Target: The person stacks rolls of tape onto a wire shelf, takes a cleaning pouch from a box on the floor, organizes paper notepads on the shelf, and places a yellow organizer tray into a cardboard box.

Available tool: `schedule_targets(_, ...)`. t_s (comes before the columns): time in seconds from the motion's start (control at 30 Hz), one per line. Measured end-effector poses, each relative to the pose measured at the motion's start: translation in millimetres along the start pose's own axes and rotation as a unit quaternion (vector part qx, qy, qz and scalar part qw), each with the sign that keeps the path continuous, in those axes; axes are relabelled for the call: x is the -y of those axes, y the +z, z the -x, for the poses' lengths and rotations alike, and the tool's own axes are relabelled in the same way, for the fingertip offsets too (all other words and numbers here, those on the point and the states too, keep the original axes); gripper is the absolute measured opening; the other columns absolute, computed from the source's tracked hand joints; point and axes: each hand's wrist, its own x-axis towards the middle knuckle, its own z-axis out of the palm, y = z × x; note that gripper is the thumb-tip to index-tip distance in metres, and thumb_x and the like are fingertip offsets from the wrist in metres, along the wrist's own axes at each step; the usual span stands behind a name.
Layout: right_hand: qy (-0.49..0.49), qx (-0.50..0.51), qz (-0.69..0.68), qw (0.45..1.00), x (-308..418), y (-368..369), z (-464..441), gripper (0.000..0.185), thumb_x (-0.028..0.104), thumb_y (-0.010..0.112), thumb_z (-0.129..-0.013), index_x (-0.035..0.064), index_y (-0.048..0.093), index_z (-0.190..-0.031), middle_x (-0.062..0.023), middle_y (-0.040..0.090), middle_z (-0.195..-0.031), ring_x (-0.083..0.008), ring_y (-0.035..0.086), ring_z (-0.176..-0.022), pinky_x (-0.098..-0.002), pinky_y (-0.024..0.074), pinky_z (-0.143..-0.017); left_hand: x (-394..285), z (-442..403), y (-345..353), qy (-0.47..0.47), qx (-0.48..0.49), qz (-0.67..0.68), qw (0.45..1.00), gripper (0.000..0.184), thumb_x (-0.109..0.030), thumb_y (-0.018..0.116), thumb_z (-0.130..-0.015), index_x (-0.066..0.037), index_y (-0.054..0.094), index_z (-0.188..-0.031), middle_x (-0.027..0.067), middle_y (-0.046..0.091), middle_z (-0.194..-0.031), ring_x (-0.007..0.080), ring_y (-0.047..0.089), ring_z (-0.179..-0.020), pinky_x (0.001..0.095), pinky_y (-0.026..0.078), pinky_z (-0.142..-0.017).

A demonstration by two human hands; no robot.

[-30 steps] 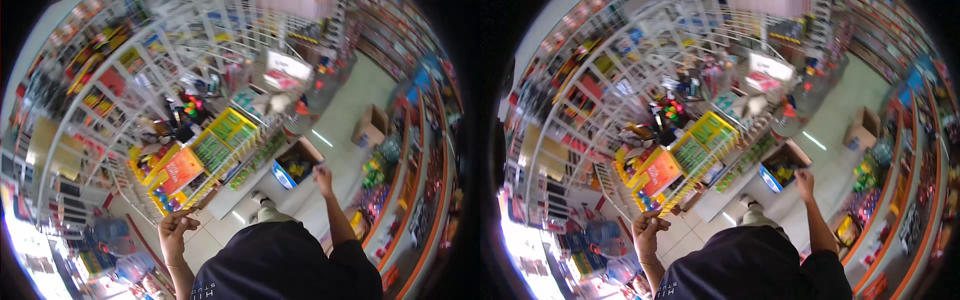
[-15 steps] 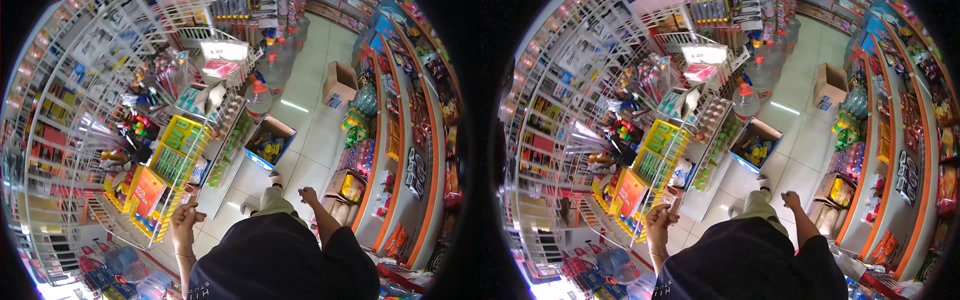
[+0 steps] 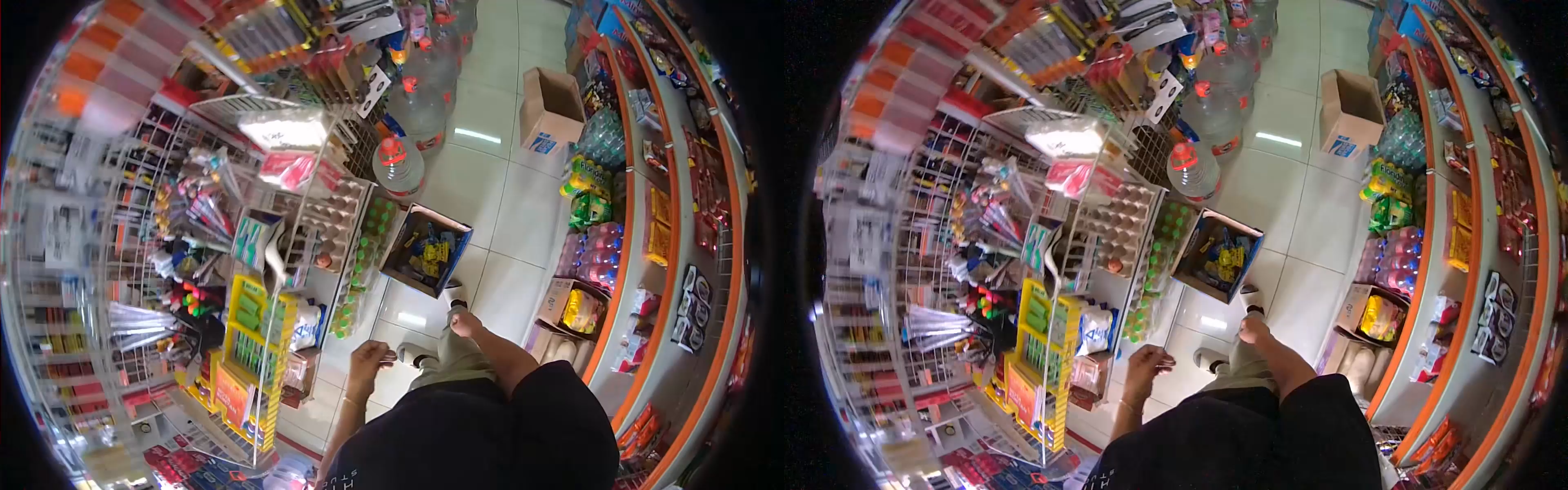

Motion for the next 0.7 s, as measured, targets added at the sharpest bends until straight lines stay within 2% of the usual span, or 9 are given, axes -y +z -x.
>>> schedule_targets(0.1,0.027,0.038,-0.068,0.997,5.2,-21.8,-25.4,0.020,0.024,0.051,-0.074,0.0082,0.062,-0.068,-0.0122,0.062,-0.069,-0.0304,0.060,-0.067,-0.0387,0.0471,-0.061,3.1,-49.2,28.4,-0.050,0.005,-0.058,0.997,0.018,-0.020,0.055,-0.085,-0.002,0.055,-0.084,0.0102,0.062,-0.079,0.0177,0.061,-0.071,0.0267,0.049,-0.062)
schedule_targets(0.13,0.043,0.026,-0.037,0.998,5.0,-30.8,-38.0,0.020,0.025,0.051,-0.074,0.0097,0.063,-0.073,-0.0110,0.063,-0.073,-0.0309,0.060,-0.071,-0.0382,0.0477,-0.063,5.0,-65.0,37.8,-0.056,0.003,-0.056,0.997,0.018,-0.020,0.055,-0.085,-0.002,0.055,-0.084,0.0102,0.062,-0.079,0.0177,0.061,-0.071,0.0267,0.049,-0.062)
schedule_targets(0.23,0.027,0.011,-0.043,0.999,-6.5,-50.0,-87.0,0.022,0.022,0.046,-0.074,0.0075,0.063,-0.074,-0.0159,0.062,-0.078,-0.0337,0.059,-0.076,-0.0421,0.0473,-0.065,12.3,-111.6,52.7,-0.050,0.002,-0.067,0.996,0.021,-0.019,0.058,-0.084,0.001,0.055,-0.082,0.0098,0.061,-0.073,0.0146,0.059,-0.065,0.0255,0.048,-0.060)
schedule_targets(0.33,0.081,-0.011,-0.076,0.994,-17.2,-61.4,-141.8,0.023,0.023,0.046,-0.075,0.0062,0.062,-0.072,-0.0167,0.061,-0.076,-0.0349,0.059,-0.075,-0.0438,0.0472,-0.065,20.1,-153.7,64.5,-0.030,0.009,-0.076,0.997,0.021,-0.019,0.059,-0.083,0.001,0.056,-0.077,0.0083,0.061,-0.072,0.0122,0.056,-0.064,0.0245,0.046,-0.059)
schedule_targets(0.4,0.165,-0.097,-0.200,0.961,-16.5,-61.0,-174.5,0.020,0.026,0.053,-0.077,0.0088,0.063,-0.077,-0.0103,0.063,-0.065,-0.0245,0.063,-0.059,-0.0337,0.0498,-0.060,33.6,-183.4,64.2,-0.018,0.004,-0.122,0.992,0.021,-0.019,0.060,-0.082,0.001,0.056,-0.076,0.0078,0.061,-0.072,0.0115,0.056,-0.063,0.0240,0.045,-0.059)
schedule_targets(0.5,0.125,-0.113,-0.214,0.962,-14.4,-55.0,-212.9,0.020,0.026,0.054,-0.079,0.0088,0.063,-0.076,-0.0092,0.063,-0.065,-0.0214,0.063,-0.056,-0.0312,0.0503,-0.059,42.7,-222.8,68.2,-0.006,0.003,-0.194,0.981,0.023,-0.019,0.061,-0.081,0.001,0.056,-0.074,0.0070,0.062,-0.069,0.0099,0.056,-0.064,0.0231,0.043,-0.058)
schedule_targets(0.63,0.118,-0.129,-0.190,0.966,-21.9,-37.0,-259.7,0.020,0.027,0.054,-0.078,0.0088,0.063,-0.078,-0.0084,0.064,-0.067,-0.0218,0.063,-0.056,-0.0319,0.0505,-0.060,62.1,-277.0,69.9,-0.046,0.011,-0.235,0.971,0.025,-0.023,0.061,-0.082,0.000,0.057,-0.073,0.0071,0.062,-0.069,0.0112,0.058,-0.066,0.0240,0.044,-0.058)
schedule_targets(0.7,0.178,-0.113,-0.251,0.945,-26.4,-24.2,-280.6,0.021,0.029,0.056,-0.077,0.0086,0.063,-0.080,-0.0112,0.064,-0.071,-0.0255,0.064,-0.063,-0.0340,0.0505,-0.064,85.0,-305.8,64.9,-0.090,0.009,-0.171,0.981,0.025,-0.024,0.060,-0.082,-0.001,0.058,-0.074,0.0061,0.061,-0.071,0.0118,0.059,-0.065,0.0246,0.045,-0.059)
